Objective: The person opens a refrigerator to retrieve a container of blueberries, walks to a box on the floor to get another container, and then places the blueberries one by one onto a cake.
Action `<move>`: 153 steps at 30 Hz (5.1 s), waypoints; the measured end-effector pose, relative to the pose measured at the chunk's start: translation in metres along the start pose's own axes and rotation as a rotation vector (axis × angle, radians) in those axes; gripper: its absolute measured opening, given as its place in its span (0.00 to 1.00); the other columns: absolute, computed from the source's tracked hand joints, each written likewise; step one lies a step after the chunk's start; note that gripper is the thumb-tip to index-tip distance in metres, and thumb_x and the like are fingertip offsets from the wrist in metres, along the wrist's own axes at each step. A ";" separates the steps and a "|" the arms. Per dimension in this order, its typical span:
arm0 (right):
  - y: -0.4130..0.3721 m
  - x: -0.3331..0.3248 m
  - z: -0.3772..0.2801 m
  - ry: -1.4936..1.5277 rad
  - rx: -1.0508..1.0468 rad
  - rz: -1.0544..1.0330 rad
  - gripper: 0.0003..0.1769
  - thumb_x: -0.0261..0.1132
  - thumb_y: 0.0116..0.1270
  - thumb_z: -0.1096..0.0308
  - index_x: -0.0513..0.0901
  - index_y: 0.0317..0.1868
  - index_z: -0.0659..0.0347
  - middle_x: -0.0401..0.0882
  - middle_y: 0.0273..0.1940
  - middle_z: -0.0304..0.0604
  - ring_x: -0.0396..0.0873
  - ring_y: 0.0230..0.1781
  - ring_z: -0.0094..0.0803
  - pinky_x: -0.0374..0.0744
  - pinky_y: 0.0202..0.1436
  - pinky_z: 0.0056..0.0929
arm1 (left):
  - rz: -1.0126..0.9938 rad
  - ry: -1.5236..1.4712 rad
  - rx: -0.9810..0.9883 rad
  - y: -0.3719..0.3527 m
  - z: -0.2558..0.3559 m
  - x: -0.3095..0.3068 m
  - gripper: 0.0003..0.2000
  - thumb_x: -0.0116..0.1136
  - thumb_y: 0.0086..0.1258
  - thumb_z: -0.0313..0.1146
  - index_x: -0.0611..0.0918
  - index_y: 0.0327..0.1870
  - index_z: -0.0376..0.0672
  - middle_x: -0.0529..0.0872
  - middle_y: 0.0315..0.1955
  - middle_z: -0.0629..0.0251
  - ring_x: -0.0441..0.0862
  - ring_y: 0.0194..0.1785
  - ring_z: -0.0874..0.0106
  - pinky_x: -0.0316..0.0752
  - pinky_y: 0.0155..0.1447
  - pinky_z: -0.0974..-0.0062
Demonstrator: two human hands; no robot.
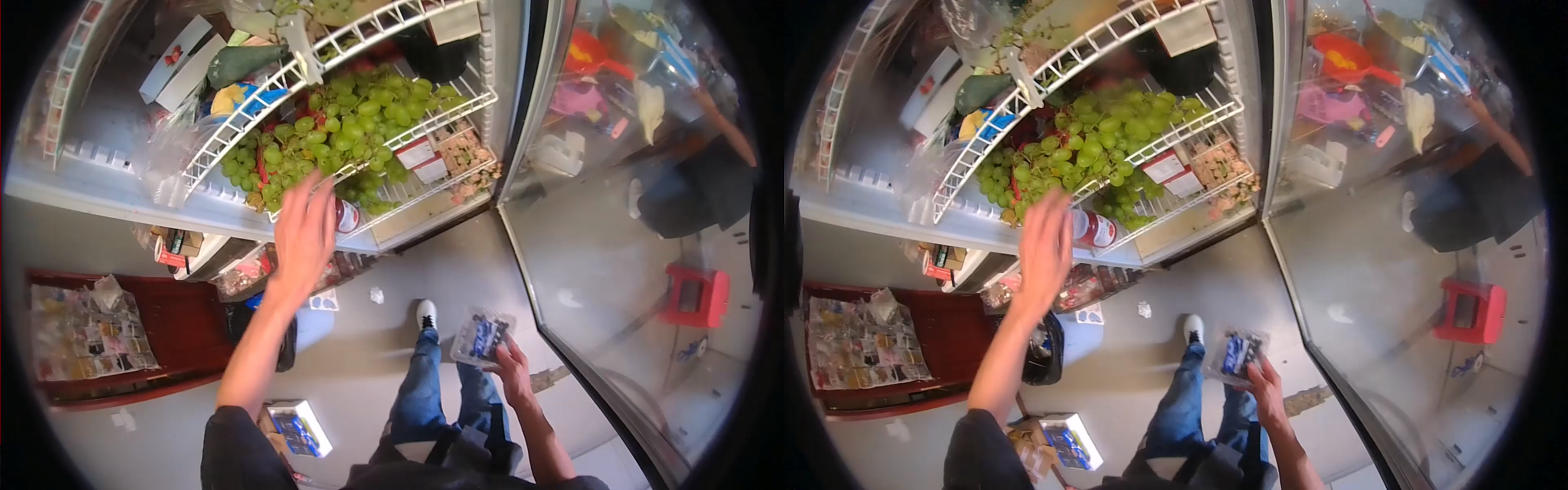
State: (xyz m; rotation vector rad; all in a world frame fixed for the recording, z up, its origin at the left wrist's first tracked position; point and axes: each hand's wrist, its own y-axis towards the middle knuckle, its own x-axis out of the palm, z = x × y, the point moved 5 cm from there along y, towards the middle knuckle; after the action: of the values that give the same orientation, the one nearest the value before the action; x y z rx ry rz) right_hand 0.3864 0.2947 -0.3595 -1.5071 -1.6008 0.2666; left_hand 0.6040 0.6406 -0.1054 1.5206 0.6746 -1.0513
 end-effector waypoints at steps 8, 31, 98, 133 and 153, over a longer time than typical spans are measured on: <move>0.001 -0.042 0.055 0.024 -0.009 -0.013 0.31 0.59 0.81 0.56 0.69 0.76 0.65 0.84 0.59 0.43 0.86 0.55 0.33 0.87 0.51 0.34 | 0.048 0.053 -0.110 0.055 -0.051 0.037 0.21 0.49 0.83 0.39 0.78 0.71 0.42 0.76 0.70 0.47 0.66 0.77 0.46 0.57 0.81 0.51; 0.012 -0.100 0.100 0.101 0.187 0.122 0.24 0.57 0.83 0.61 0.71 0.74 0.59 0.86 0.57 0.43 0.88 0.53 0.36 0.92 0.43 0.39 | 0.120 0.221 -0.360 -0.044 -0.096 0.015 0.24 0.48 0.85 0.39 0.70 0.78 0.42 0.63 0.77 0.42 0.61 0.79 0.45 0.57 0.80 0.52; 0.058 -0.157 0.236 0.143 0.254 0.236 0.32 0.61 0.80 0.59 0.66 0.79 0.61 0.82 0.63 0.44 0.84 0.58 0.38 0.89 0.52 0.41 | -1.054 -0.351 -0.484 -0.500 0.171 0.301 0.16 0.63 0.72 0.43 0.85 0.53 0.42 0.87 0.47 0.51 0.85 0.50 0.51 0.83 0.51 0.53; -0.188 -0.218 -0.002 -0.704 -0.185 0.312 0.66 0.65 0.64 0.84 0.24 0.85 0.47 0.88 0.45 0.61 0.89 0.42 0.45 0.89 0.51 0.43 | -1.002 -0.494 -0.938 -0.746 0.117 0.075 0.20 0.51 0.79 0.48 0.86 0.53 0.41 0.88 0.53 0.43 0.84 0.58 0.43 0.77 0.62 0.46; -0.218 -0.187 -0.053 -0.348 -0.154 0.202 0.67 0.70 0.64 0.81 0.25 0.85 0.52 0.88 0.49 0.62 0.91 0.38 0.55 0.90 0.41 0.44 | -0.888 -0.600 -0.946 -0.710 0.078 0.056 0.16 0.55 0.72 0.40 0.87 0.52 0.44 0.90 0.48 0.48 0.87 0.57 0.51 0.79 0.61 0.52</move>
State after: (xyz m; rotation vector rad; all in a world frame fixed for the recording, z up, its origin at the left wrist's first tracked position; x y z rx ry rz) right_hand 0.2472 0.0564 -0.2634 -1.8211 -1.7699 0.5541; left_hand -0.0017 0.7173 -0.4800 0.0163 1.2039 -1.4284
